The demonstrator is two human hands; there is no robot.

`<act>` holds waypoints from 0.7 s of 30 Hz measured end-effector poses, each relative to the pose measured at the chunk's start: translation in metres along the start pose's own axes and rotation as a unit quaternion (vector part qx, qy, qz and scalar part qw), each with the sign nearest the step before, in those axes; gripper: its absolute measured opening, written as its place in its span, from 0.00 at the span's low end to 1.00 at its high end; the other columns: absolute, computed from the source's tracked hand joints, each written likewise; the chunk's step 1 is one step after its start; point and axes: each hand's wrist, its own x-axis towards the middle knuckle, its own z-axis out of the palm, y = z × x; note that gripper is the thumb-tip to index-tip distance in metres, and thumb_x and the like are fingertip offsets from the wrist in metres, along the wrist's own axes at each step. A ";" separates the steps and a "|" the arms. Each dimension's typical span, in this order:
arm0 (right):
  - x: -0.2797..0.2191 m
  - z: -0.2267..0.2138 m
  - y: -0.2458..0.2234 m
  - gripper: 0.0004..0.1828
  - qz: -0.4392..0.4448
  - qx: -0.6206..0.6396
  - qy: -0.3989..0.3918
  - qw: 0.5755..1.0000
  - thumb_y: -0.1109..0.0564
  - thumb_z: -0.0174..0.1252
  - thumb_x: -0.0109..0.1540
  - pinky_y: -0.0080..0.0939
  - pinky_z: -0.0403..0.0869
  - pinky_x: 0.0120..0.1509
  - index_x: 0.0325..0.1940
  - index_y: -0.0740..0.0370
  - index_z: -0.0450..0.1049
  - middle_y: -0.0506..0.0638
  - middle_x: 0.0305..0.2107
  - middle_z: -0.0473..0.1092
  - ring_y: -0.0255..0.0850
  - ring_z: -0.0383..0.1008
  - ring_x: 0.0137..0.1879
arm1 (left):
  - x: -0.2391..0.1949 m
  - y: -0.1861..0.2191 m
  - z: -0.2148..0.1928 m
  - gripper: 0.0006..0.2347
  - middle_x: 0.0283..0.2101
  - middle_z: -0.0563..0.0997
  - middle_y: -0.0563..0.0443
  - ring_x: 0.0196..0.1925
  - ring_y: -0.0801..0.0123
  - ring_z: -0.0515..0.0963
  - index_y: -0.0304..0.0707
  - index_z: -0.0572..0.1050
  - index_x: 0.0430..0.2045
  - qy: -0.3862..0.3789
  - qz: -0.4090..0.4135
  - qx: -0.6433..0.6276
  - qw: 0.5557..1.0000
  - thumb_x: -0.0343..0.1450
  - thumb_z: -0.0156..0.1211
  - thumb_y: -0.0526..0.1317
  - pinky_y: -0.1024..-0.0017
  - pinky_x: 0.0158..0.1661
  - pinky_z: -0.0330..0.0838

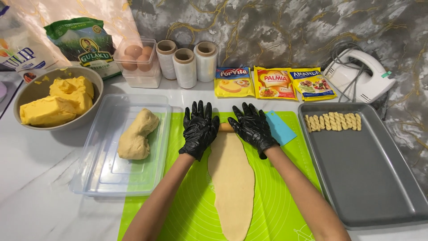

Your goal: The person rolls out a piece of dough on a green mat using a wooden rolling pin. They then use a blue plastic scraper to cut the flattened dough into long strips. Finally, they pick up two strips and twist them together.

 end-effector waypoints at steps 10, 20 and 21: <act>-0.024 -0.025 -0.004 0.21 -0.155 0.213 0.341 0.903 0.46 0.59 0.69 0.54 0.53 0.81 0.67 0.48 0.74 0.50 0.65 0.69 0.44 0.65 0.73 | -0.022 -0.017 -0.010 0.15 0.53 0.79 0.57 0.69 0.61 0.71 0.54 0.78 0.42 0.191 0.057 -0.431 0.880 0.63 0.53 0.34 0.62 0.75 0.52; -0.037 -0.005 0.013 0.26 -0.224 0.092 0.272 0.931 0.41 0.63 0.65 0.61 0.53 0.82 0.64 0.54 0.74 0.55 0.59 0.72 0.49 0.69 0.69 | -0.024 -0.012 0.008 0.14 0.59 0.78 0.60 0.73 0.67 0.65 0.53 0.78 0.51 0.174 0.103 -0.100 0.974 0.70 0.59 0.40 0.64 0.76 0.52; -0.036 -0.012 0.011 0.30 -0.225 0.065 0.268 0.934 0.39 0.62 0.66 0.59 0.56 0.81 0.67 0.57 0.72 0.59 0.60 0.72 0.51 0.69 0.69 | -0.023 -0.010 0.002 0.15 0.59 0.78 0.59 0.72 0.67 0.66 0.53 0.77 0.54 0.197 0.117 -0.079 0.970 0.71 0.59 0.41 0.61 0.76 0.49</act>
